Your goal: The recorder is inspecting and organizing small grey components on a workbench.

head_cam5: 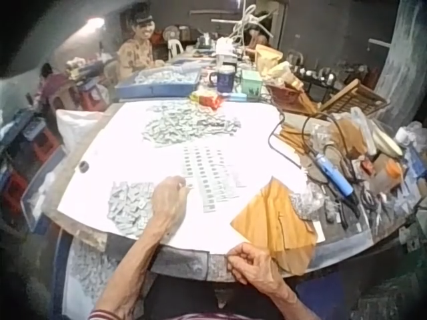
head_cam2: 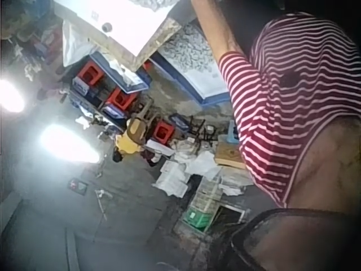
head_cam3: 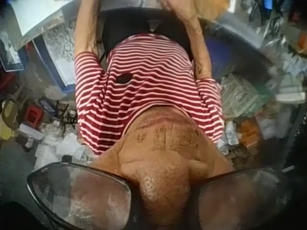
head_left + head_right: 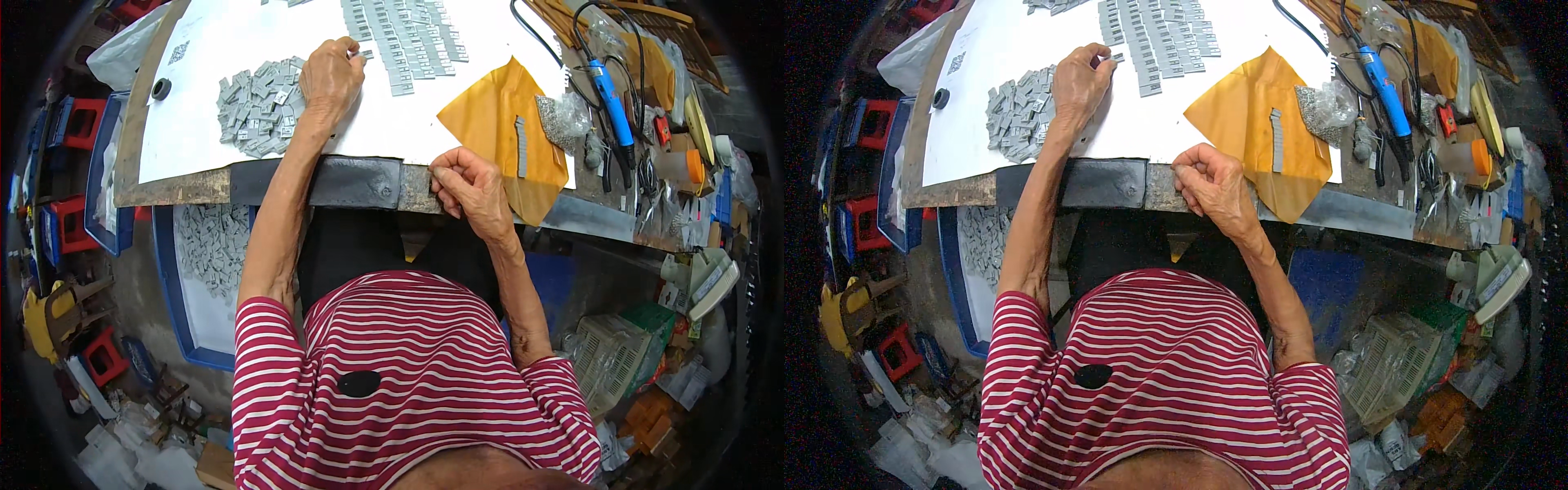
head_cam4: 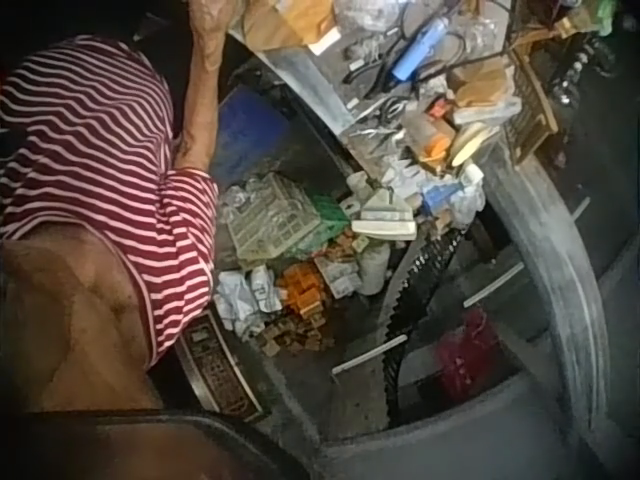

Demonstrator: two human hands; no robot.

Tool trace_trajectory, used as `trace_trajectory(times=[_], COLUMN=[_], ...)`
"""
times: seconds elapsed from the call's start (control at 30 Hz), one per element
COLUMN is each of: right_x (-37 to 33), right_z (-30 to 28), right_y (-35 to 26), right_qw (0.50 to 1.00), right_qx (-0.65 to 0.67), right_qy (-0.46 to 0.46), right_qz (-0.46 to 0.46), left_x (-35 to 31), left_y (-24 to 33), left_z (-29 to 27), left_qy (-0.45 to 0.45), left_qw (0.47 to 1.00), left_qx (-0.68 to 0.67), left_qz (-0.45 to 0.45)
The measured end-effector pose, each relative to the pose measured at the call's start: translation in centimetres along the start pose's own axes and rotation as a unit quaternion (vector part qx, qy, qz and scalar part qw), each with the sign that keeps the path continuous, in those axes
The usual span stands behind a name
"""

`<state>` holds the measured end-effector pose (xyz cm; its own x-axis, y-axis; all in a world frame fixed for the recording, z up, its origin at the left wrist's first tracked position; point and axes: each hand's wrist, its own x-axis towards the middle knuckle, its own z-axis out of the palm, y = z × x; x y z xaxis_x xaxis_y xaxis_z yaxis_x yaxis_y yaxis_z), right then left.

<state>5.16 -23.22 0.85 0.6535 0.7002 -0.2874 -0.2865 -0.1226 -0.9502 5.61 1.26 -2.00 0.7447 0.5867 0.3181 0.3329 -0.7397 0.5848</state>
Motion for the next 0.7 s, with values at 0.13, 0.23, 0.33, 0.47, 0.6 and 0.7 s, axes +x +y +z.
trace_trajectory(times=[0.13, 0.23, 0.33, 0.47, 0.6, 0.7], right_x=[0.0, 0.0, -0.1, -0.1, -0.2, -0.2], right_z=[0.0, 0.1, 0.0, 0.0, 0.0, 0.0], right_y=[0.0, -0.1, 0.0, 0.0, 0.1, 0.2], right_qw=[1.000, 1.000, 1.000, 1.000, 1.000, 1.000], right_qx=[-0.002, -0.002, -0.003, -0.004, -0.007, -0.008], right_qy=[0.002, -0.002, -0.005, -0.005, -0.004, -0.005], right_qz=[0.003, 0.002, -0.001, -0.002, -0.008, -0.009], left_x=[0.0, 0.2, 0.3, 0.5, 1.1, 1.5], left_y=[0.1, -0.2, 0.0, -0.5, -0.6, -0.6], left_z=[-0.1, 0.1, 0.2, 0.5, 0.9, 1.1], left_qy=[-0.008, 0.002, 0.010, 0.036, 0.044, 0.042], left_qw=[1.000, 1.000, 1.000, 0.998, 0.997, 0.997], left_qx=[-0.002, -0.001, 0.004, 0.023, 0.015, 0.022], left_qz=[-0.003, 0.004, 0.013, 0.048, 0.063, 0.053])
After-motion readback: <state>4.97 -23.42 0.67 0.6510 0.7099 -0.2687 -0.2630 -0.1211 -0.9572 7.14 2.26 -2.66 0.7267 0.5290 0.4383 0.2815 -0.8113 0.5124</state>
